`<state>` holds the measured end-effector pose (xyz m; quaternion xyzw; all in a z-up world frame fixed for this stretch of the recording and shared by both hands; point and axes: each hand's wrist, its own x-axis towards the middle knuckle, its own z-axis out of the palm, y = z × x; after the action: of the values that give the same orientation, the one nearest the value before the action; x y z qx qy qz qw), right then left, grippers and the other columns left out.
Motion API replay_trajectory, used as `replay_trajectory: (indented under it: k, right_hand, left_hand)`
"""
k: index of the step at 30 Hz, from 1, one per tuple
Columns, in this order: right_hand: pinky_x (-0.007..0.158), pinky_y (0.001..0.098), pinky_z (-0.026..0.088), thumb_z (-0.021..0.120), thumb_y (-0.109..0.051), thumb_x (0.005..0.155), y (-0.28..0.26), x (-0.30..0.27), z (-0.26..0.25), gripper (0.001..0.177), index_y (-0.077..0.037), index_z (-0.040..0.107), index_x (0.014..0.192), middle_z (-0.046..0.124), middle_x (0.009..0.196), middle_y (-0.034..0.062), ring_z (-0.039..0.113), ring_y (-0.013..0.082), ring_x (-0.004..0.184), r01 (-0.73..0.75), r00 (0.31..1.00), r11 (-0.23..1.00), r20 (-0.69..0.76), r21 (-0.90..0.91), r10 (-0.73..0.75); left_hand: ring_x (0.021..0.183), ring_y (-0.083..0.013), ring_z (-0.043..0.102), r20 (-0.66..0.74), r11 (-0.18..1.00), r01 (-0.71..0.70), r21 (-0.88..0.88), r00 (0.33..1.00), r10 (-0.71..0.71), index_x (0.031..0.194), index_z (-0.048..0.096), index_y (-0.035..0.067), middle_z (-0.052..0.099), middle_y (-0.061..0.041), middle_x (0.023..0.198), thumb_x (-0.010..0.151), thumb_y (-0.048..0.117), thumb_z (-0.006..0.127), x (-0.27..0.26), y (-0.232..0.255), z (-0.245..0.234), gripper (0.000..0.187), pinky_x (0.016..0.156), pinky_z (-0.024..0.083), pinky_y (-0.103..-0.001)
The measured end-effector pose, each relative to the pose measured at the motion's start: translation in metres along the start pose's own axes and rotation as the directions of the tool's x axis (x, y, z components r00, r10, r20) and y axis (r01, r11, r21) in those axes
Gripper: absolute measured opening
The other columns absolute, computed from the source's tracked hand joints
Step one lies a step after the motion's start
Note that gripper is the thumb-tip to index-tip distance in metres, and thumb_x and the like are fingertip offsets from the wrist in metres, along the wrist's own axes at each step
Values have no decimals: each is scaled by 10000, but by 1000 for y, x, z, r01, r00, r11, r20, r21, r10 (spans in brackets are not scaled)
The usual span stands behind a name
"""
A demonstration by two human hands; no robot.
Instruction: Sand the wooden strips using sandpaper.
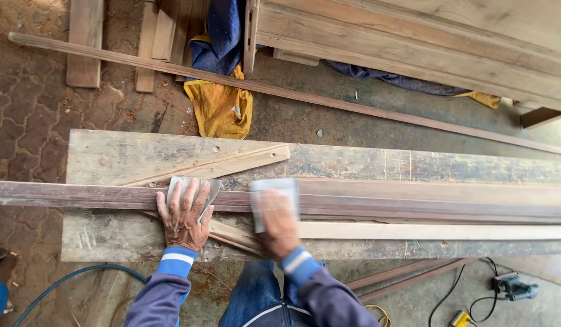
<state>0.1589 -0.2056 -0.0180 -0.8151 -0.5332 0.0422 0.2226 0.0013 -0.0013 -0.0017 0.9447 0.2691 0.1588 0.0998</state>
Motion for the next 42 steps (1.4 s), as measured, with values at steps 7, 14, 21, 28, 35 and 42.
replay_trajectory:
  k: [7, 14, 21, 28, 35, 42]
  right_hand:
    - [1286, 490, 295, 465, 166, 806, 139, -95, -48, 751, -36, 439, 1529, 451, 1591, 194, 405, 336, 1508, -102, 995, 959, -37, -265, 96]
    - [1249, 503, 331, 511, 78, 764, 137, -89, -59, 712, 30, 487, 1474, 493, 1525, 250, 428, 413, 1468, -409, 890, 879, -321, -245, 325]
    - [1266, 452, 241, 431, 212, 710, -16, 43, -10, 918, -44, 323, 1586, 288, 1663, 176, 280, 313, 1538, 341, 898, 933, 334, -118, -286]
    - [1147, 489, 420, 598, -3, 911, 68, -26, -99, 523, -64, 532, 1426, 541, 1474, 178, 498, 358, 1388, 85, 996, 981, -24, -174, -90]
    - [707, 426, 479, 615, -143, 947, 54, -3, -78, 137, -74, 585, 1062, 557, 907, 114, 554, 271, 818, 42, 994, 991, 110, -130, -28]
    - [575, 388, 496, 583, -187, 989, 61, 5, -63, 129, -64, 545, 981, 559, 843, 99, 570, 221, 678, 121, 939, 990, 330, -65, -93]
  left_hand:
    - [1525, -351, 305, -3, 1000, -12, -2, 1000, 12, 1528, 504, 250, 420, -51, 1609, 986, 369, 609, 0, 0, -2, 565, 1239, 157, -694]
    - [1533, -356, 278, -10, 1000, 17, -11, 1000, -18, 1534, 485, 240, 375, -66, 1636, 966, 364, 616, 4, 1, -1, 596, 1240, 152, -691]
    - [1543, -310, 288, -21, 999, 43, -16, 999, -43, 1544, 486, 283, 396, -23, 1643, 986, 345, 612, 0, -12, 3, 576, 1255, 157, -671]
    - [1543, -376, 294, -141, 936, 348, 52, 930, -338, 1529, 535, 188, 424, -92, 1630, 1044, 301, 569, 11, -65, -14, 499, 1231, 99, -733]
    - [1545, -396, 296, -126, 938, 345, 21, 932, -340, 1520, 557, 177, 446, -95, 1628, 1057, 330, 540, 14, -64, -17, 488, 1226, 83, -734]
    - [1548, -408, 285, -100, 935, 353, 36, 932, -348, 1532, 545, 156, 437, -108, 1633, 1073, 357, 513, 13, -65, -17, 502, 1219, 78, -738]
